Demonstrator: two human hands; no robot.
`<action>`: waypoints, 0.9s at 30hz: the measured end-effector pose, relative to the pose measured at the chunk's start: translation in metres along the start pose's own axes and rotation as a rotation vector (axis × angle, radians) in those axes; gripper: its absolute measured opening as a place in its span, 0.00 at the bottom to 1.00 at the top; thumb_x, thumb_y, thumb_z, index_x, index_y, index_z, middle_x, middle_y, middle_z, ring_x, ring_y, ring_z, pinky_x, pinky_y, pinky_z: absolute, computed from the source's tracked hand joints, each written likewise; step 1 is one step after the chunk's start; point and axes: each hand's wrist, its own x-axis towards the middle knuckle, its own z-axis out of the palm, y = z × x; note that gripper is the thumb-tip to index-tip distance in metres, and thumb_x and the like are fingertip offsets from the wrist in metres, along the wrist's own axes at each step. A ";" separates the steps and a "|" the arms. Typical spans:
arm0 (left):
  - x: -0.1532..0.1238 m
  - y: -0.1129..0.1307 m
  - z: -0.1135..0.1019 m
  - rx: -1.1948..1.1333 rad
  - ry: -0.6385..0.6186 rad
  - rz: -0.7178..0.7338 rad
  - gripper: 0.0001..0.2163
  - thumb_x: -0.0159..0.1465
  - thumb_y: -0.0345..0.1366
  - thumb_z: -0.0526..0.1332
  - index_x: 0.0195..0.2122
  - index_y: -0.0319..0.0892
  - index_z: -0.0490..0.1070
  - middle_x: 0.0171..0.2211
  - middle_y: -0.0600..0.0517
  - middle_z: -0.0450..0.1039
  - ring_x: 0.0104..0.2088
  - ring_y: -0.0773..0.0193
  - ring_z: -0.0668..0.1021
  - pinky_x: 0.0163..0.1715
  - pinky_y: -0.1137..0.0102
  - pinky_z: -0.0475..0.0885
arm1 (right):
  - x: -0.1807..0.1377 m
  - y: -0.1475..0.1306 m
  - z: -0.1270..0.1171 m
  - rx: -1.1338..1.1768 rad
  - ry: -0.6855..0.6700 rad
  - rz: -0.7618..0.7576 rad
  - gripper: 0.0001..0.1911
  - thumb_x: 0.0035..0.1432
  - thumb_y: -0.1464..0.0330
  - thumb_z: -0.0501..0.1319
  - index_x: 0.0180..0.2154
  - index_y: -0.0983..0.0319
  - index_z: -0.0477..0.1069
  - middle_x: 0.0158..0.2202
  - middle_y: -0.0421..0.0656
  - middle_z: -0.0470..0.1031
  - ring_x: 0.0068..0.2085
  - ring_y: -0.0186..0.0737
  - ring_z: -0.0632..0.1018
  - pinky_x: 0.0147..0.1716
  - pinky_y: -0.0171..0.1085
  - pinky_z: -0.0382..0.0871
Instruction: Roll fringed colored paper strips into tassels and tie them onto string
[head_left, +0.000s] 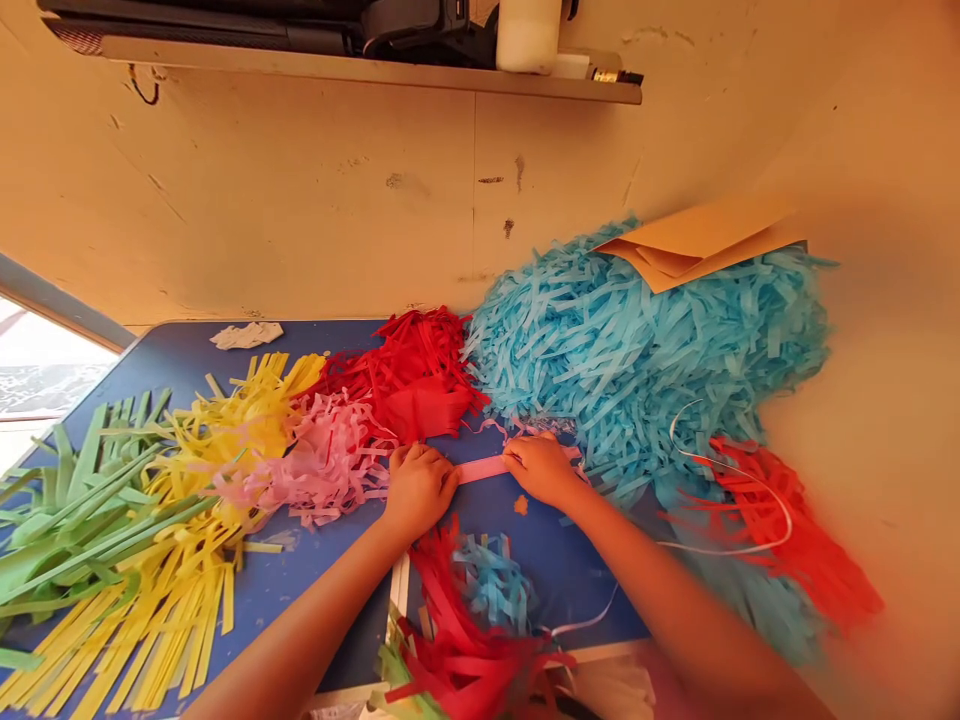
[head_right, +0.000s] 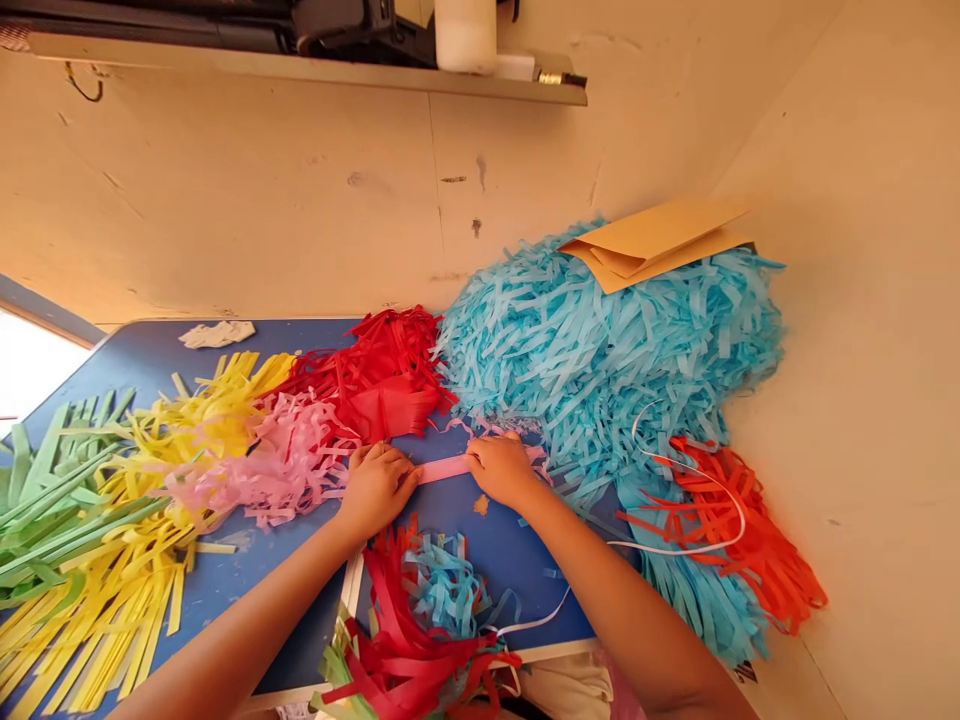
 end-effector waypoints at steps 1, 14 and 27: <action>0.001 0.001 0.000 0.012 0.001 -0.004 0.14 0.67 0.40 0.55 0.28 0.43 0.76 0.32 0.48 0.78 0.41 0.52 0.74 0.47 0.53 0.61 | 0.002 -0.001 0.002 -0.014 0.005 0.019 0.09 0.62 0.71 0.58 0.29 0.61 0.72 0.27 0.38 0.77 0.31 0.37 0.74 0.37 0.37 0.53; 0.007 0.005 -0.004 0.124 0.091 0.111 0.07 0.65 0.36 0.59 0.41 0.49 0.75 0.41 0.49 0.77 0.46 0.52 0.72 0.55 0.49 0.56 | -0.005 -0.015 0.000 -0.159 0.123 -0.085 0.06 0.63 0.68 0.59 0.38 0.61 0.74 0.44 0.48 0.76 0.46 0.46 0.71 0.45 0.44 0.52; -0.001 0.009 -0.002 0.180 0.209 0.375 0.06 0.65 0.34 0.58 0.33 0.45 0.75 0.32 0.52 0.77 0.44 0.55 0.74 0.56 0.48 0.56 | -0.001 -0.021 0.013 -0.259 0.185 -0.340 0.10 0.65 0.68 0.58 0.30 0.61 0.74 0.32 0.42 0.77 0.38 0.40 0.71 0.40 0.44 0.52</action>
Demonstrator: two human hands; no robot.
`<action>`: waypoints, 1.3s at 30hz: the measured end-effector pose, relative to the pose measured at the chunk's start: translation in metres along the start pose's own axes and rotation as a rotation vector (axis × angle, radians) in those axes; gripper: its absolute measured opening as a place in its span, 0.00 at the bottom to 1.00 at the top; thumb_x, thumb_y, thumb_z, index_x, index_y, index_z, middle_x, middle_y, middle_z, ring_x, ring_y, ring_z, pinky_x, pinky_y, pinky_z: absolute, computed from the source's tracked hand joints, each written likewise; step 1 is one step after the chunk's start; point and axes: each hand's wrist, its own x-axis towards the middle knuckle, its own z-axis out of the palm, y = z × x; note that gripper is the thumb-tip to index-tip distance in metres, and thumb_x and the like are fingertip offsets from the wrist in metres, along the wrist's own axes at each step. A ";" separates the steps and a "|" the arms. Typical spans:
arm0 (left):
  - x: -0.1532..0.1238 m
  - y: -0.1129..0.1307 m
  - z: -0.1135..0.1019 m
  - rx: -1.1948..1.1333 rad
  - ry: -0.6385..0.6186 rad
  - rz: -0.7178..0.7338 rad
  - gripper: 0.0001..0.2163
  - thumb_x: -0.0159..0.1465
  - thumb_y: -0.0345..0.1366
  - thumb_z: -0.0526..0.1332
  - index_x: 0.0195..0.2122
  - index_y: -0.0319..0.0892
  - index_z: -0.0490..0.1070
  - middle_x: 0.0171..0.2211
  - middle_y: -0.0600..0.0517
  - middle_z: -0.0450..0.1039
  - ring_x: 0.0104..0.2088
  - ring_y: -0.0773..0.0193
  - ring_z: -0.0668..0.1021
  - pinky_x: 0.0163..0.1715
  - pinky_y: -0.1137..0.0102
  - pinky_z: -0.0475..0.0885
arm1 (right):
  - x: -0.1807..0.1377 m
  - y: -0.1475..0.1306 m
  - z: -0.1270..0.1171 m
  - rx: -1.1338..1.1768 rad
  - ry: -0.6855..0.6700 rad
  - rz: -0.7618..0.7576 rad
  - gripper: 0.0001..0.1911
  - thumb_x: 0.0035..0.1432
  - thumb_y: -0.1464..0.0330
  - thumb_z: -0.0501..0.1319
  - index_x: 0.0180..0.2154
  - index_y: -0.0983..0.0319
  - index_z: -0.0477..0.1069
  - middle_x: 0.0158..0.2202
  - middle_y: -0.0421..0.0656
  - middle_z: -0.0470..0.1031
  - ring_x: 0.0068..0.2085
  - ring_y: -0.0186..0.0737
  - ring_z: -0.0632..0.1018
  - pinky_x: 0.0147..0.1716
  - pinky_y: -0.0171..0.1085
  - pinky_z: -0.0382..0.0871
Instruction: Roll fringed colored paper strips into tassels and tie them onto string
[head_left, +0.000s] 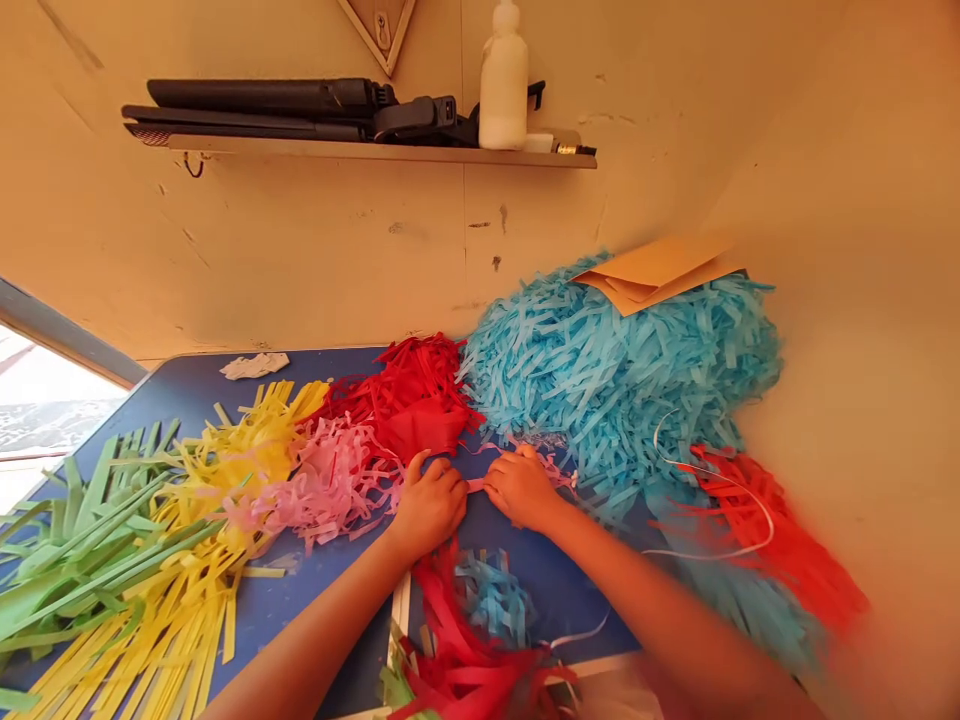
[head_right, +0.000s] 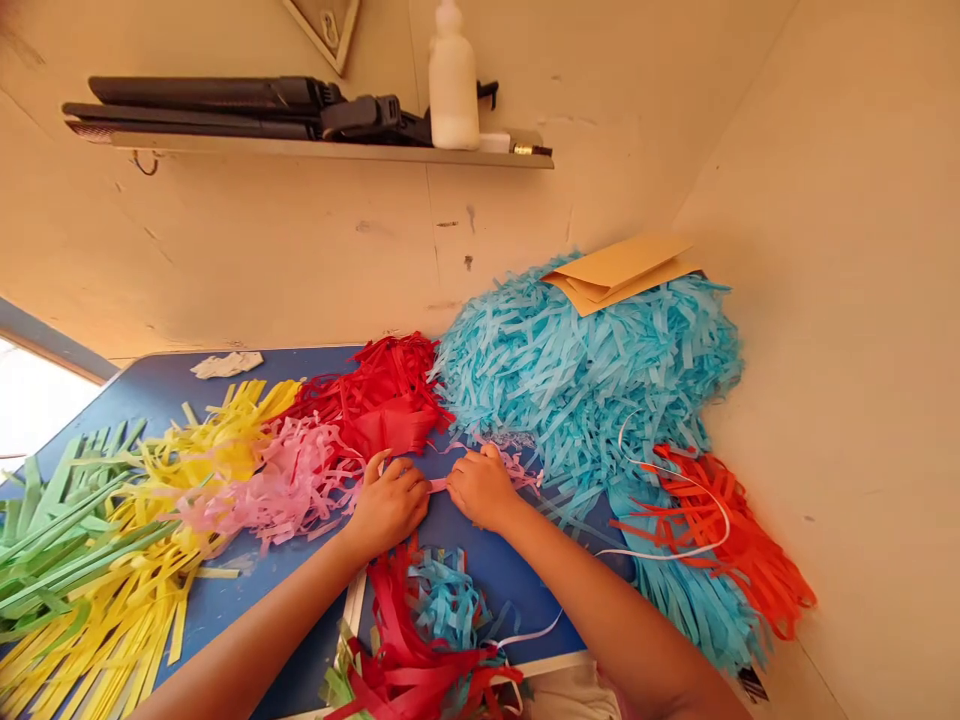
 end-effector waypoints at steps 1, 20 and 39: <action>-0.001 0.000 0.002 0.002 0.012 -0.003 0.06 0.65 0.34 0.58 0.33 0.45 0.75 0.31 0.52 0.77 0.43 0.55 0.75 0.56 0.49 0.56 | 0.000 -0.003 -0.002 0.000 0.003 0.005 0.09 0.64 0.67 0.59 0.31 0.61 0.74 0.32 0.42 0.77 0.38 0.41 0.71 0.40 0.44 0.52; -0.023 -0.015 0.001 -0.279 -0.066 -0.319 0.12 0.67 0.42 0.57 0.32 0.51 0.80 0.34 0.52 0.80 0.40 0.56 0.77 0.45 0.56 0.63 | -0.030 0.031 -0.010 0.278 -0.072 0.261 0.06 0.60 0.64 0.66 0.31 0.55 0.79 0.34 0.37 0.79 0.40 0.38 0.72 0.40 0.39 0.53; 0.001 -0.011 -0.012 -0.138 -0.139 -0.060 0.10 0.63 0.31 0.60 0.38 0.56 0.77 0.35 0.53 0.77 0.43 0.55 0.73 0.54 0.51 0.55 | -0.009 0.007 -0.024 0.146 -0.110 0.204 0.02 0.58 0.67 0.65 0.32 0.56 0.77 0.40 0.42 0.77 0.48 0.46 0.68 0.47 0.47 0.52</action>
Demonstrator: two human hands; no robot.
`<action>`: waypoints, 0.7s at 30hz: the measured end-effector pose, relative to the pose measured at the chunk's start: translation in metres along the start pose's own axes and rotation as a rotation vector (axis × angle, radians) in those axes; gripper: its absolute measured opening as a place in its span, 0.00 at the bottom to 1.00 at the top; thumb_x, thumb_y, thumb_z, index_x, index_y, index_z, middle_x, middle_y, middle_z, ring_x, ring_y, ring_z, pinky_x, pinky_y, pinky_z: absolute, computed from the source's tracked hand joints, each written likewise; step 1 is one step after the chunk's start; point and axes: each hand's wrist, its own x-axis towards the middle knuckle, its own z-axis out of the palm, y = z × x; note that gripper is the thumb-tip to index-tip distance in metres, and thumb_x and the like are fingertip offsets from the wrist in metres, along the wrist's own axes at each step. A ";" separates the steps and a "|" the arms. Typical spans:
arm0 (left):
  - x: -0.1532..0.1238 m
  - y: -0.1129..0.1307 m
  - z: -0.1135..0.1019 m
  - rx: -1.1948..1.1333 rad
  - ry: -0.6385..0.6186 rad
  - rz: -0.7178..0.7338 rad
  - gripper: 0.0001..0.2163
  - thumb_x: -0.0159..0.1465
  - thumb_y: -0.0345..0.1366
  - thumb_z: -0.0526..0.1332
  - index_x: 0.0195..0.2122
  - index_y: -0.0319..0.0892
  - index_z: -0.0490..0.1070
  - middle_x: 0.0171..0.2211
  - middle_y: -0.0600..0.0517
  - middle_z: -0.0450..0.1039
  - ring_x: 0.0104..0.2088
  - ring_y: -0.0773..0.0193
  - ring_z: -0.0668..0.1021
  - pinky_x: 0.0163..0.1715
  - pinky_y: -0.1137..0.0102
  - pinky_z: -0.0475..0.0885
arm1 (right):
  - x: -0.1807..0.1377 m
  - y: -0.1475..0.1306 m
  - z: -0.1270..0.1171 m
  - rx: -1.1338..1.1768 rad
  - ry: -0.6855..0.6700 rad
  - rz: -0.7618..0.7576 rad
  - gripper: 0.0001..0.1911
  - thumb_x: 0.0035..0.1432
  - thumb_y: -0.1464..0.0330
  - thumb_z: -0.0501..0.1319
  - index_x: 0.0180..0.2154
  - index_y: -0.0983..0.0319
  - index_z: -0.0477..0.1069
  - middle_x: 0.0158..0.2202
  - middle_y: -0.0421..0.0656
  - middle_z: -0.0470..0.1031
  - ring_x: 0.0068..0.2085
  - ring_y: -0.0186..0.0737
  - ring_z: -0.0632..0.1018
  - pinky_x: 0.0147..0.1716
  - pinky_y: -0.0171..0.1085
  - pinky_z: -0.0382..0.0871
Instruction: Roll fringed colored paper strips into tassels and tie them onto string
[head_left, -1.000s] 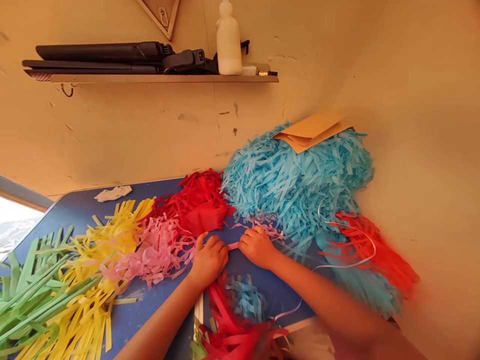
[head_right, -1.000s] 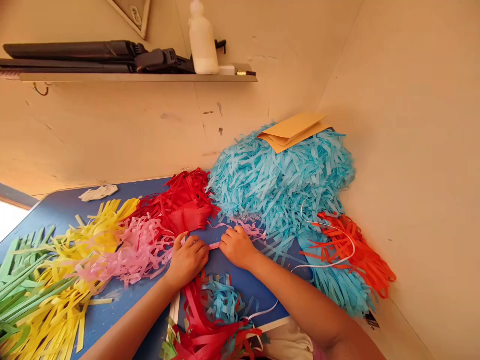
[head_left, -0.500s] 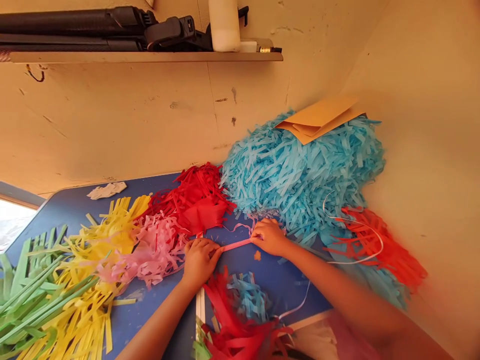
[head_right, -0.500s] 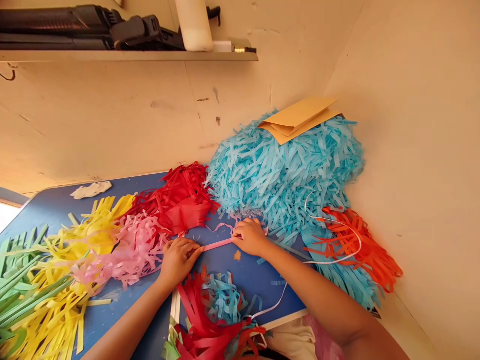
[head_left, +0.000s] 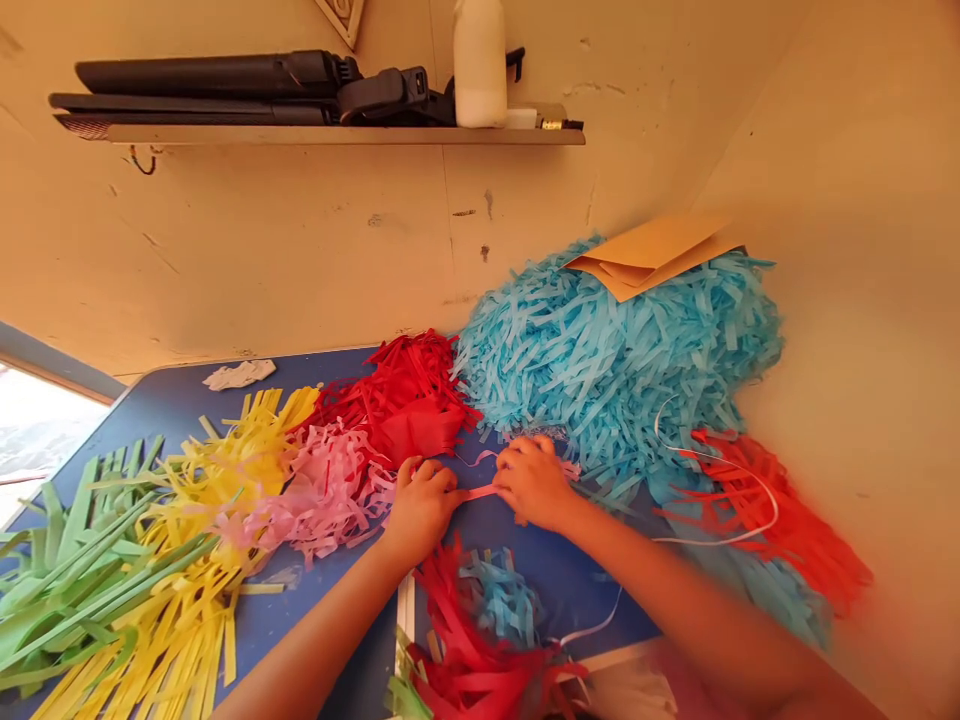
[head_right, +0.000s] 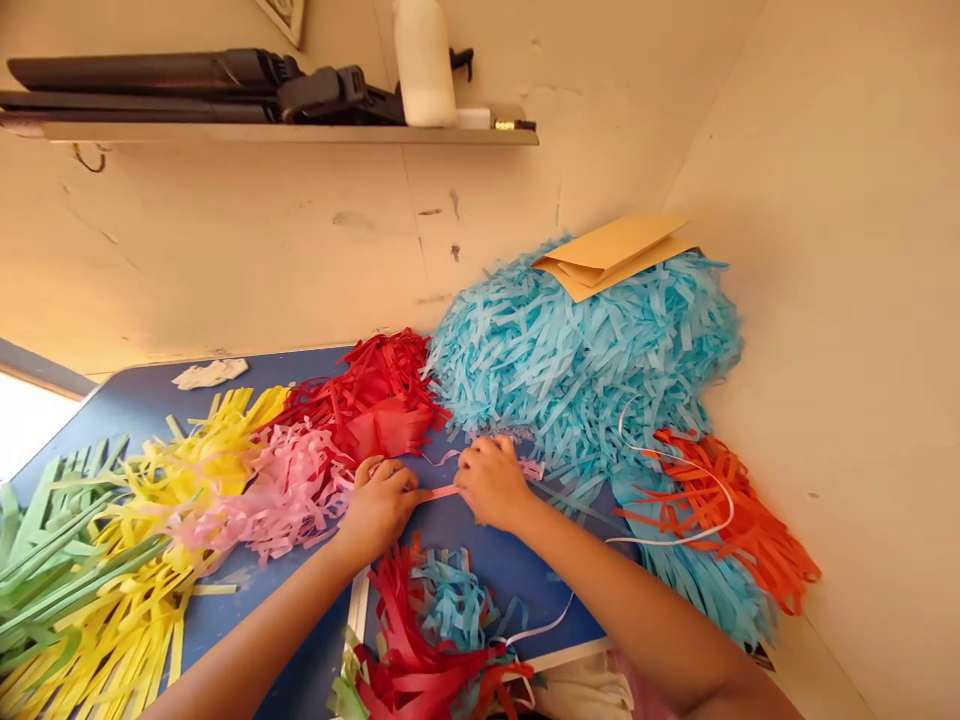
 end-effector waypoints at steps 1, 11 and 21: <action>0.000 0.002 -0.001 0.027 0.002 0.031 0.11 0.63 0.30 0.59 0.38 0.56 0.78 0.35 0.52 0.76 0.43 0.54 0.72 0.54 0.50 0.55 | 0.000 -0.002 0.001 -0.029 0.011 -0.096 0.03 0.59 0.66 0.64 0.33 0.56 0.77 0.40 0.42 0.77 0.49 0.46 0.67 0.49 0.48 0.51; 0.002 0.014 0.005 0.110 0.097 0.056 0.07 0.65 0.35 0.58 0.33 0.46 0.76 0.34 0.49 0.77 0.44 0.53 0.73 0.54 0.49 0.57 | 0.012 -0.001 0.010 -0.138 0.071 -0.312 0.10 0.65 0.67 0.59 0.31 0.58 0.76 0.34 0.40 0.78 0.44 0.42 0.69 0.50 0.47 0.53; -0.019 0.008 0.017 0.122 0.132 0.087 0.12 0.67 0.29 0.55 0.46 0.50 0.74 0.34 0.52 0.79 0.43 0.55 0.75 0.52 0.54 0.59 | -0.010 -0.003 0.023 -0.230 0.167 -0.312 0.11 0.68 0.72 0.54 0.36 0.59 0.75 0.34 0.40 0.78 0.42 0.40 0.70 0.49 0.46 0.52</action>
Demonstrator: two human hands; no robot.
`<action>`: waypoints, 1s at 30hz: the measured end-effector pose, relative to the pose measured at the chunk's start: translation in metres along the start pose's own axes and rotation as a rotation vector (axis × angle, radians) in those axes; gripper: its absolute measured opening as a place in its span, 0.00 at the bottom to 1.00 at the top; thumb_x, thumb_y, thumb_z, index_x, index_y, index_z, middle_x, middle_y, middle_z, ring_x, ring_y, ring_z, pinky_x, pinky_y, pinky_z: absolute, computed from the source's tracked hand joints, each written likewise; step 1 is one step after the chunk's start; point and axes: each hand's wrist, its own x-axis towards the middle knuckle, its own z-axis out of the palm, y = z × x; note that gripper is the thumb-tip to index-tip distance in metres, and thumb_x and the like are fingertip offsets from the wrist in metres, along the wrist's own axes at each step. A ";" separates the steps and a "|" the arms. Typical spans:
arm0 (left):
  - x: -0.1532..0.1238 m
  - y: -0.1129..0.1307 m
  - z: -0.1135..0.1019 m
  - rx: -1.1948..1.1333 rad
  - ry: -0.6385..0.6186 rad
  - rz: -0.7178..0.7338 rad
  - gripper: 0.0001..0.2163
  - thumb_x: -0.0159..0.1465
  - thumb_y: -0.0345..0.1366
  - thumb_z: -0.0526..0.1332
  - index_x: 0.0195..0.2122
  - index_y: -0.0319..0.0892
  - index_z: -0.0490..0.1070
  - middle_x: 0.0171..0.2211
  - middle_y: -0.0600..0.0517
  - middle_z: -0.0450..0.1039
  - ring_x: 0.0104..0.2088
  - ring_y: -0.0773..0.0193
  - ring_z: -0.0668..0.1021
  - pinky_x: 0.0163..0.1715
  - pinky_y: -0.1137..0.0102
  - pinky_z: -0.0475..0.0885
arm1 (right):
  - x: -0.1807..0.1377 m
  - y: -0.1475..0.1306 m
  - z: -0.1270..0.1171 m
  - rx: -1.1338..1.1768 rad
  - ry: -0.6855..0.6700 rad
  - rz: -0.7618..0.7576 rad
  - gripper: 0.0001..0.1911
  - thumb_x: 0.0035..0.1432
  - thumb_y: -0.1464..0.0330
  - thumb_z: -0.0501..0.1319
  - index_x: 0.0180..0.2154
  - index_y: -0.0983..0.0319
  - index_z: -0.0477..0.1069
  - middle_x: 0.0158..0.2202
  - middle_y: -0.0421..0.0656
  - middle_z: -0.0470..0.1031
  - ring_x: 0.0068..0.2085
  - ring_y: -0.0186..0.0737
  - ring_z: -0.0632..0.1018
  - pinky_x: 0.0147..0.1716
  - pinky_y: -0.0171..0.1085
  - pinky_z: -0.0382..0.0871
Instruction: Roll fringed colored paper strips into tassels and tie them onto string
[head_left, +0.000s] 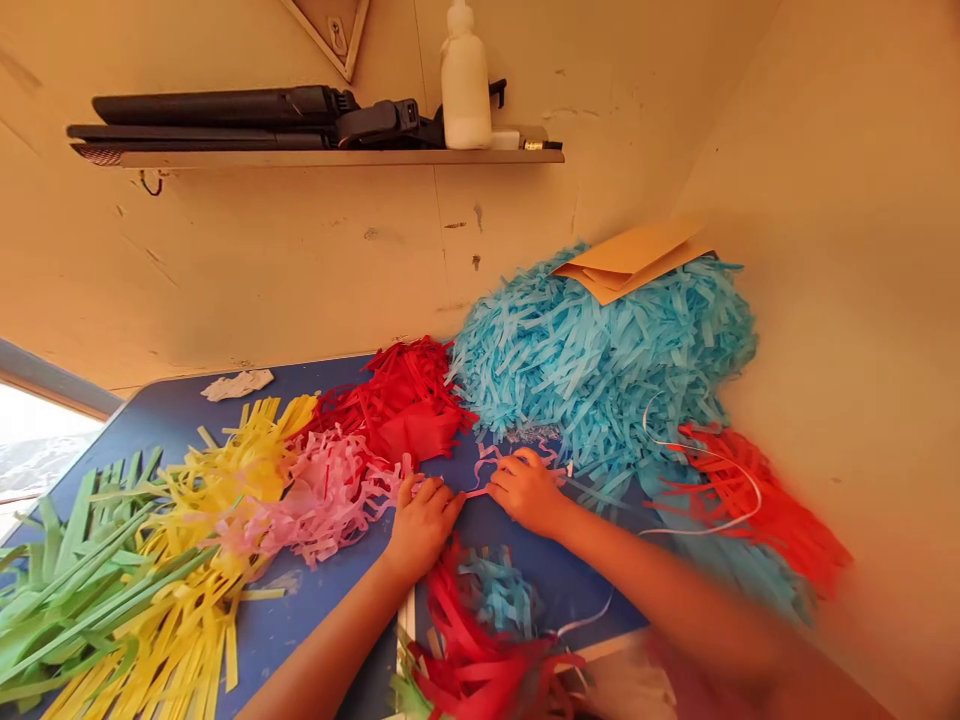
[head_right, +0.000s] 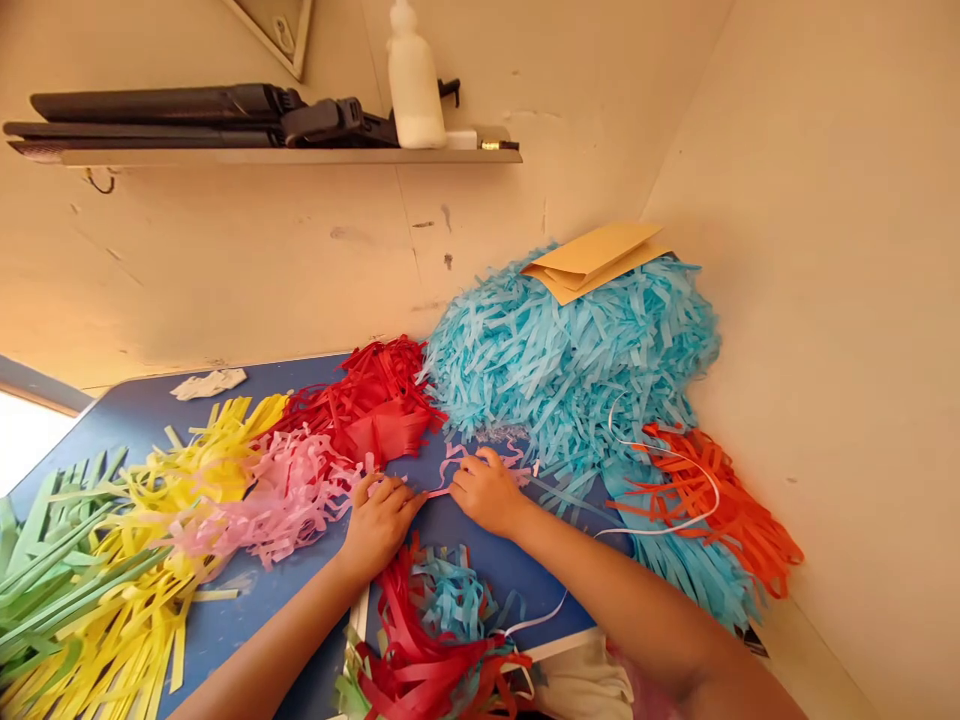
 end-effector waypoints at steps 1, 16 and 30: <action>-0.003 -0.001 0.001 -0.019 0.000 0.007 0.12 0.67 0.29 0.55 0.47 0.51 0.74 0.35 0.52 0.79 0.44 0.55 0.75 0.53 0.54 0.59 | -0.006 0.004 0.001 0.023 -0.005 0.001 0.10 0.68 0.72 0.55 0.37 0.59 0.75 0.35 0.40 0.79 0.42 0.40 0.70 0.49 0.45 0.53; -0.003 -0.008 0.001 -0.219 -0.026 -0.299 0.10 0.68 0.39 0.56 0.35 0.48 0.77 0.38 0.50 0.79 0.44 0.54 0.75 0.48 0.54 0.61 | -0.017 0.029 -0.004 0.387 -0.105 0.358 0.07 0.63 0.67 0.63 0.33 0.57 0.79 0.37 0.40 0.77 0.43 0.39 0.71 0.43 0.41 0.56; 0.014 0.000 -0.006 -0.098 -0.101 -0.107 0.07 0.64 0.31 0.60 0.37 0.50 0.76 0.35 0.52 0.76 0.44 0.55 0.72 0.51 0.55 0.57 | 0.014 0.027 -0.013 0.367 -0.334 0.592 0.03 0.49 0.72 0.65 0.28 0.57 0.76 0.34 0.39 0.77 0.41 0.42 0.70 0.37 0.39 0.52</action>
